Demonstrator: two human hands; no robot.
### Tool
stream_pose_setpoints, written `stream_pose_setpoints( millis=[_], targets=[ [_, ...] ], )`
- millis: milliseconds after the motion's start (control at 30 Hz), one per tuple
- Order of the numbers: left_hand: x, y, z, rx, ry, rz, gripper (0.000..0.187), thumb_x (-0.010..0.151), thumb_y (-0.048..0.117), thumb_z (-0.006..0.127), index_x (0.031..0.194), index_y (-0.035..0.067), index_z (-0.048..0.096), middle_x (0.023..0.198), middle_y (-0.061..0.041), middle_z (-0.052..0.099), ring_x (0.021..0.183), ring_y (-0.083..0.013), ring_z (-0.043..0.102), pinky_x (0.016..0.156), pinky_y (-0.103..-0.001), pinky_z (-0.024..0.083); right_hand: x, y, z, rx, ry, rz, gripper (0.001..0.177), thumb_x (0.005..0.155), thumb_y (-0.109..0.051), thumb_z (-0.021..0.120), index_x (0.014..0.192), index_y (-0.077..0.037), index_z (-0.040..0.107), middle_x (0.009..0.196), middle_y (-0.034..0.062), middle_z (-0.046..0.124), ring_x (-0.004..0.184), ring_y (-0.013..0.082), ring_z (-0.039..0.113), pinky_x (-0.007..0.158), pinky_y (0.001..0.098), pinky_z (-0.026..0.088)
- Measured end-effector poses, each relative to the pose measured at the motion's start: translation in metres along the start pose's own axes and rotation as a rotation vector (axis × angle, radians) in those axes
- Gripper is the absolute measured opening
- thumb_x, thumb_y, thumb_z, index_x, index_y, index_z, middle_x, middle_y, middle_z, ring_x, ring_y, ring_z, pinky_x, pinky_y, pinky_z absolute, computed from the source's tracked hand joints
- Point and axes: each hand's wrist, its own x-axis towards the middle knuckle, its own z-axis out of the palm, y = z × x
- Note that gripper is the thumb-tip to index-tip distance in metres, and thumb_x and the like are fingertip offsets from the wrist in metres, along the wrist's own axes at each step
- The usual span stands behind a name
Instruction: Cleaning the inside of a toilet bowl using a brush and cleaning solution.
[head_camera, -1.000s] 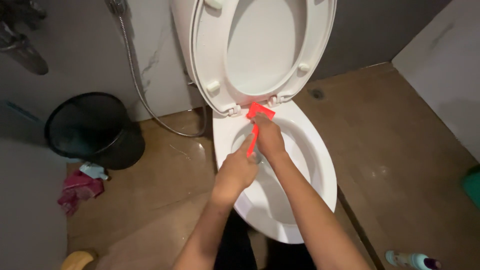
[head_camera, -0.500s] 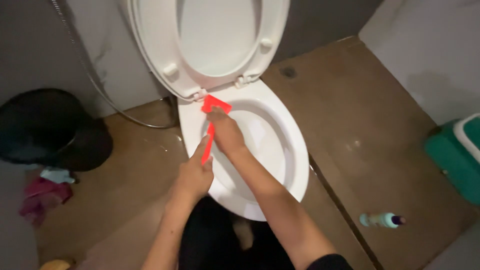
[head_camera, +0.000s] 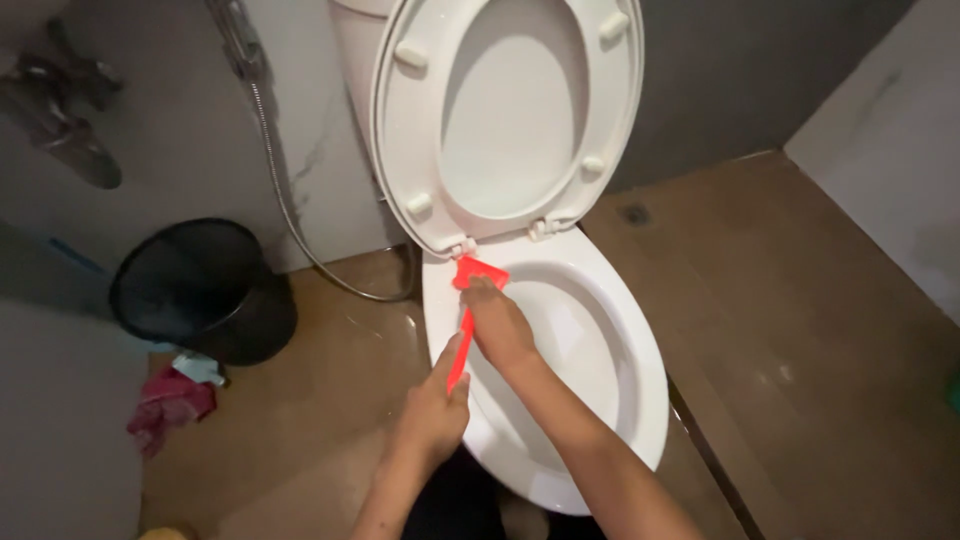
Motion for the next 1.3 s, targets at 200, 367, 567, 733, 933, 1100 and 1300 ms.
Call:
stream_pose_setpoints(
  millis=[200, 367, 567, 733, 933, 1100, 1300],
  targets=[
    [0.012, -0.011, 0.009, -0.123, 0.063, 0.205, 0.061, 0.097, 0.024, 0.05, 0.156, 0.032, 0.034, 0.13, -0.03, 0.062, 0.123, -0.0518, 0.056, 0.103, -0.053, 0.045, 0.006, -0.001, -0.009, 0.01, 0.029, -0.04, 0.026, 0.08, 0.003, 0.058, 0.104, 0.001, 0.067, 0.13, 0.0255, 0.064, 0.124, 0.0427, 0.061, 0.097, 0.0475, 0.051],
    [-0.031, 0.042, -0.017, 0.059, -0.077, -0.1, 0.064, 0.099, 0.029, 0.048, 0.16, 0.039, 0.029, 0.117, -0.031, 0.067, 0.118, -0.0524, 0.057, 0.102, -0.055, 0.046, -0.015, -0.005, -0.004, 0.142, 0.025, 0.015, 0.026, 0.086, 0.0, 0.058, 0.11, 0.001, 0.067, 0.13, 0.0256, 0.064, 0.12, 0.0414, 0.062, 0.099, 0.0468, 0.051],
    [-0.037, 0.014, 0.0, 0.009, -0.005, 0.026, 0.064, 0.098, 0.026, 0.048, 0.159, 0.031, 0.029, 0.12, -0.03, 0.065, 0.119, -0.0504, 0.058, 0.098, -0.053, 0.049, -0.022, -0.007, 0.002, 0.117, -0.017, -0.059, 0.023, 0.082, -0.001, 0.059, 0.103, -0.002, 0.069, 0.131, 0.0263, 0.064, 0.125, 0.0398, 0.061, 0.101, 0.0459, 0.05],
    [-0.005, 0.005, 0.008, -0.174, 0.062, 0.333, 0.063, 0.097, 0.019, 0.049, 0.158, 0.022, 0.033, 0.132, -0.032, 0.061, 0.122, -0.052, 0.057, 0.1, -0.052, 0.047, -0.006, 0.008, -0.003, 0.129, 0.012, -0.076, 0.028, 0.082, -0.001, 0.059, 0.108, -0.001, 0.069, 0.129, 0.0237, 0.067, 0.127, 0.038, 0.062, 0.104, 0.0447, 0.05],
    [-0.031, 0.009, 0.006, 0.004, -0.082, -0.004, 0.067, 0.099, 0.025, 0.048, 0.162, 0.03, 0.027, 0.129, -0.028, 0.066, 0.118, -0.0473, 0.062, 0.102, -0.05, 0.049, -0.025, 0.003, 0.006, 0.138, 0.027, -0.044, 0.028, 0.084, -0.002, 0.06, 0.11, -0.001, 0.069, 0.13, 0.0263, 0.065, 0.126, 0.0395, 0.06, 0.106, 0.0456, 0.049],
    [-0.053, -0.003, 0.005, -0.098, 0.043, 0.189, 0.066, 0.097, 0.016, 0.047, 0.159, 0.017, 0.026, 0.149, -0.023, 0.052, 0.133, -0.0413, 0.053, 0.106, -0.044, 0.045, -0.031, -0.023, -0.004, 0.092, -0.035, -0.088, 0.013, 0.086, -0.003, 0.059, 0.097, -0.001, 0.066, 0.133, 0.0269, 0.062, 0.128, 0.0419, 0.057, 0.099, 0.0475, 0.05],
    [-0.006, -0.026, 0.018, -0.403, 0.03, 0.424, 0.063, 0.102, 0.012, 0.046, 0.16, 0.008, 0.024, 0.165, -0.022, 0.036, 0.154, -0.0347, 0.034, 0.12, -0.039, 0.027, 0.004, -0.025, -0.022, -0.001, -0.056, -0.101, 0.014, 0.082, -0.003, 0.059, 0.094, 0.0, 0.066, 0.121, 0.0229, 0.067, 0.108, 0.0384, 0.067, 0.086, 0.0461, 0.056]
  ],
)
